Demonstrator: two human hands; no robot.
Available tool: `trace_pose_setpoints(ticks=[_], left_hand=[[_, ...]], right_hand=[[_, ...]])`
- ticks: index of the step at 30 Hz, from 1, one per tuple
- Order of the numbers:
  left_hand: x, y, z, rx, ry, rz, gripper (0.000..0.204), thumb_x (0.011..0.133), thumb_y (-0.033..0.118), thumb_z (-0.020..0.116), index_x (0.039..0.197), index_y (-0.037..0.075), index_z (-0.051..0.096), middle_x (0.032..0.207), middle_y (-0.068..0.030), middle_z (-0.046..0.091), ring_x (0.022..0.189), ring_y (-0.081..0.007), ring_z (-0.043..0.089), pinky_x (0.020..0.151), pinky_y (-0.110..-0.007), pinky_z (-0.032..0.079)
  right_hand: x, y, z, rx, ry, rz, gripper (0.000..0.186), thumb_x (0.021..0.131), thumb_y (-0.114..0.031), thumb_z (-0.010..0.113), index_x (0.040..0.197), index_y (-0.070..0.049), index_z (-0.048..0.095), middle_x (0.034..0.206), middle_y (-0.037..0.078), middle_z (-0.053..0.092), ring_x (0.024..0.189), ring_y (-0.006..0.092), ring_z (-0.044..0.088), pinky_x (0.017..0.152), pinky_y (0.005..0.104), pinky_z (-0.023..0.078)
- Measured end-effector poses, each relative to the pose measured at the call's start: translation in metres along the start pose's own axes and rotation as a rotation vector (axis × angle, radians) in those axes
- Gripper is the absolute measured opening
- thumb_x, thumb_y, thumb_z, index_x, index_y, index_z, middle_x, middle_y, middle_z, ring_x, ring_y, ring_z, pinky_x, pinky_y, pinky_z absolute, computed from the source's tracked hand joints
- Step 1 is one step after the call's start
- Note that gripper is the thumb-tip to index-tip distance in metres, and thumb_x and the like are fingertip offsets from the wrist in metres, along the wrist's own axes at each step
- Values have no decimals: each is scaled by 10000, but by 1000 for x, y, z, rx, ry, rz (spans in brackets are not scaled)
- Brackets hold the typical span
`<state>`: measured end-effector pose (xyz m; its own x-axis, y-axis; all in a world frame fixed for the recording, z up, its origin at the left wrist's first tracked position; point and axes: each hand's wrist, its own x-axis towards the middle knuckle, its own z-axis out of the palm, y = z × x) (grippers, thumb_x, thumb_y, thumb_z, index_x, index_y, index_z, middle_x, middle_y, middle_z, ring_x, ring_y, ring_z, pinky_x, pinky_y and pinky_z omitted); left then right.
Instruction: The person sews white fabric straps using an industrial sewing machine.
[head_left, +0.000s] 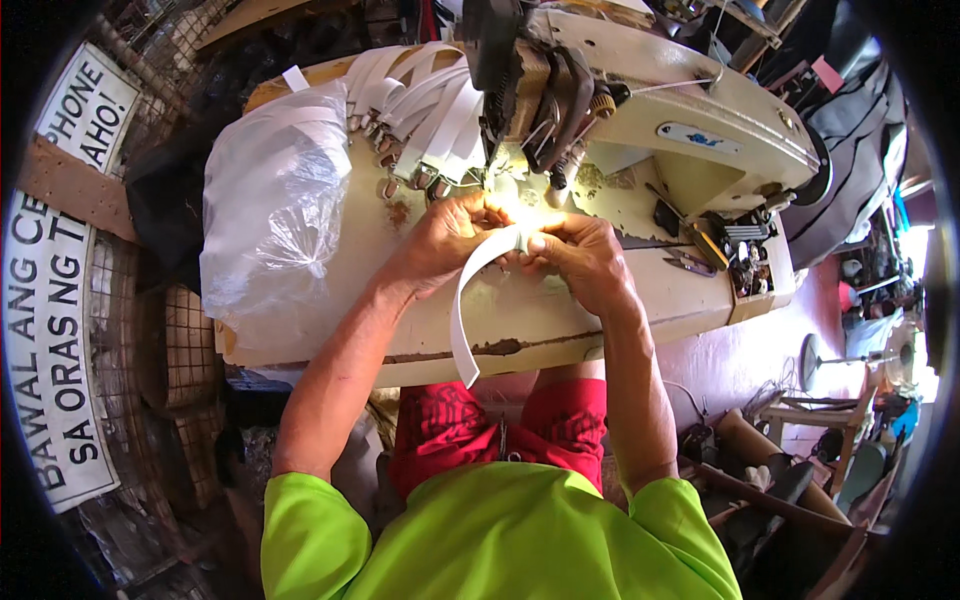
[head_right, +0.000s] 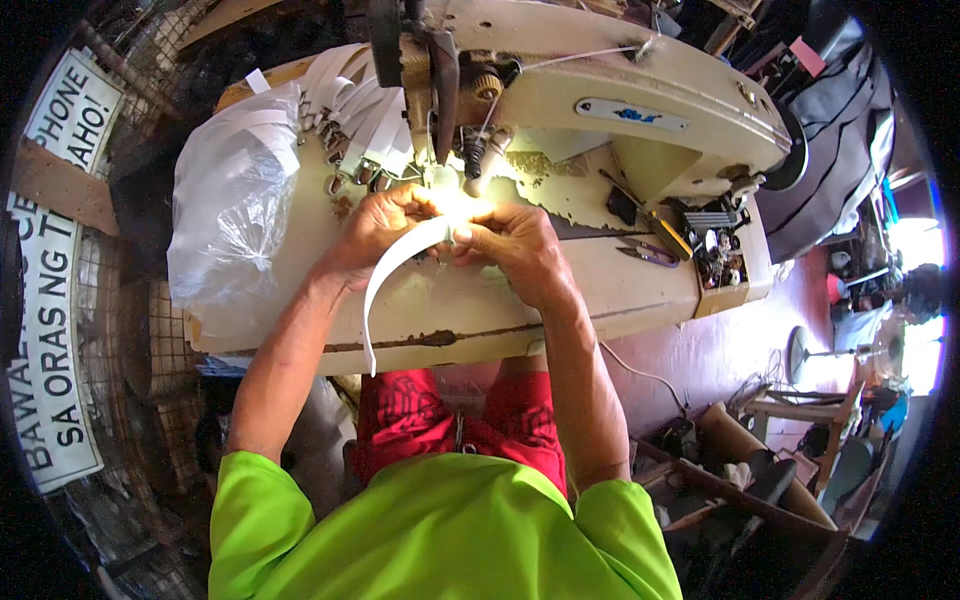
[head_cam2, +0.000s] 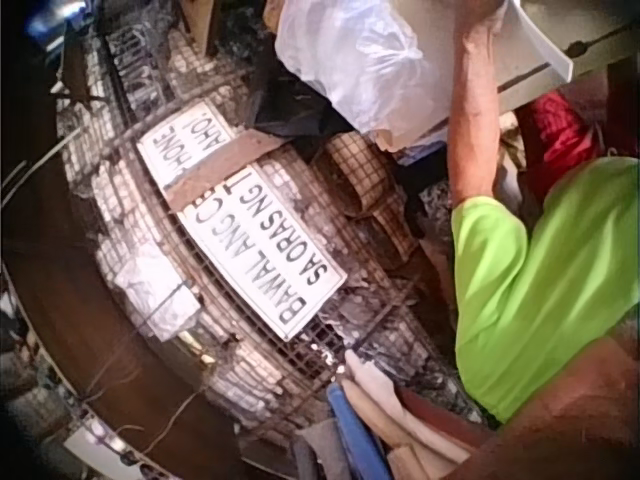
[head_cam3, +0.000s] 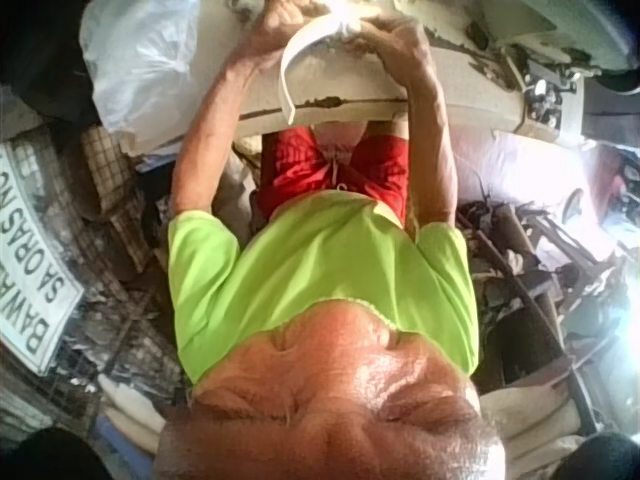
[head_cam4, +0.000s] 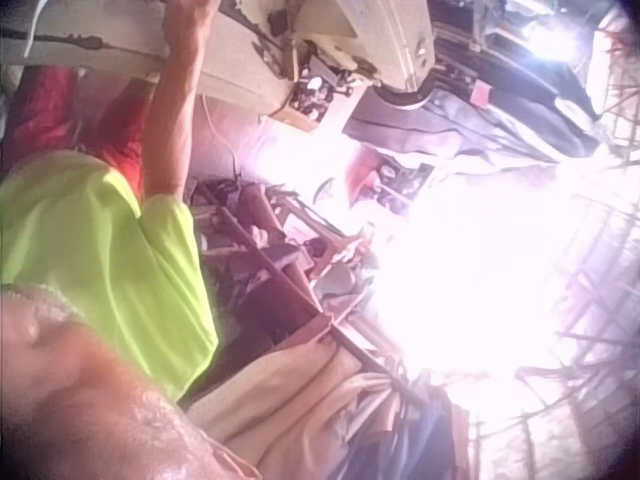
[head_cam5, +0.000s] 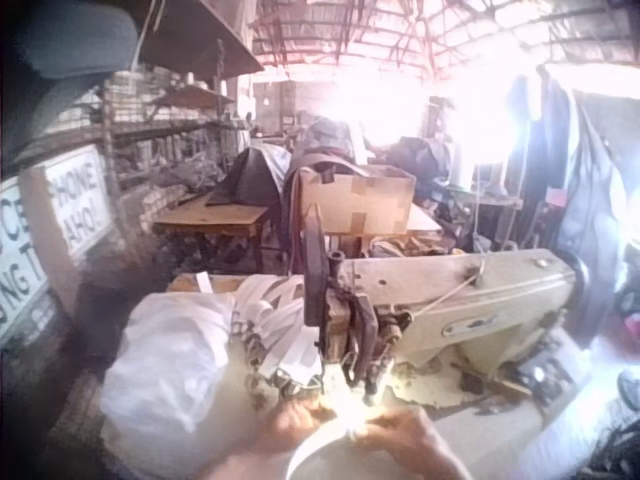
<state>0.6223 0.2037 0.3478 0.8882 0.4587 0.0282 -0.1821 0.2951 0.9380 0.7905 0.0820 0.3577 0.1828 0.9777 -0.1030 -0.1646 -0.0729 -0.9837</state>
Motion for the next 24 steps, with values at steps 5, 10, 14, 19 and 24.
trace_pose_setpoints(ticks=[5, 10, 14, 19, 24], left_hand=[[0, 0, -4, 2, -9, 6, 244, 867, 159, 706, 1017, -1, 599, 899, -69, 665, 760, -89, 629, 699, -230, 528], [1, -3, -5, 61, -36, -15, 270, 874, 177, 701, 1040, -8, 598, 923, -57, 658, 758, -84, 618, 698, -232, 519], [4, -10, -6, 61, -59, 27, 279, 887, 184, 686, 1062, -16, 600, 940, -50, 653, 791, -83, 612, 704, -236, 515], [-2, -1, 3, 45, -46, 36, 213, 895, 150, 661, 1033, 0, 601, 930, -30, 641, 807, -65, 586, 710, -218, 484], [-4, 1, 6, 47, -39, 50, 150, 888, 95, 631, 1009, 12, 601, 886, 3, 621, 787, -52, 561, 712, -208, 456]], right_hand=[[1, 3, 1, -25, -30, -32, 247, 889, -179, 686, 1006, 39, 693, 848, 91, 704, 722, 116, 639, 668, 255, 531], [-1, 2, 0, -84, -38, -77, 227, 894, -171, 678, 992, 33, 691, 830, 73, 704, 716, 107, 633, 669, 259, 526], [-1, 0, 4, -113, -36, -95, 225, 895, -166, 671, 1005, 31, 675, 815, 69, 697, 704, 96, 619, 650, 245, 509], [-4, 1, 4, -162, -2, -68, 236, 890, -174, 677, 997, 36, 662, 796, 59, 683, 694, 90, 603, 641, 239, 485], [-6, -3, 5, -95, 1, -80, 217, 893, -171, 665, 948, 37, 648, 766, 54, 664, 687, 98, 586, 659, 249, 468]])
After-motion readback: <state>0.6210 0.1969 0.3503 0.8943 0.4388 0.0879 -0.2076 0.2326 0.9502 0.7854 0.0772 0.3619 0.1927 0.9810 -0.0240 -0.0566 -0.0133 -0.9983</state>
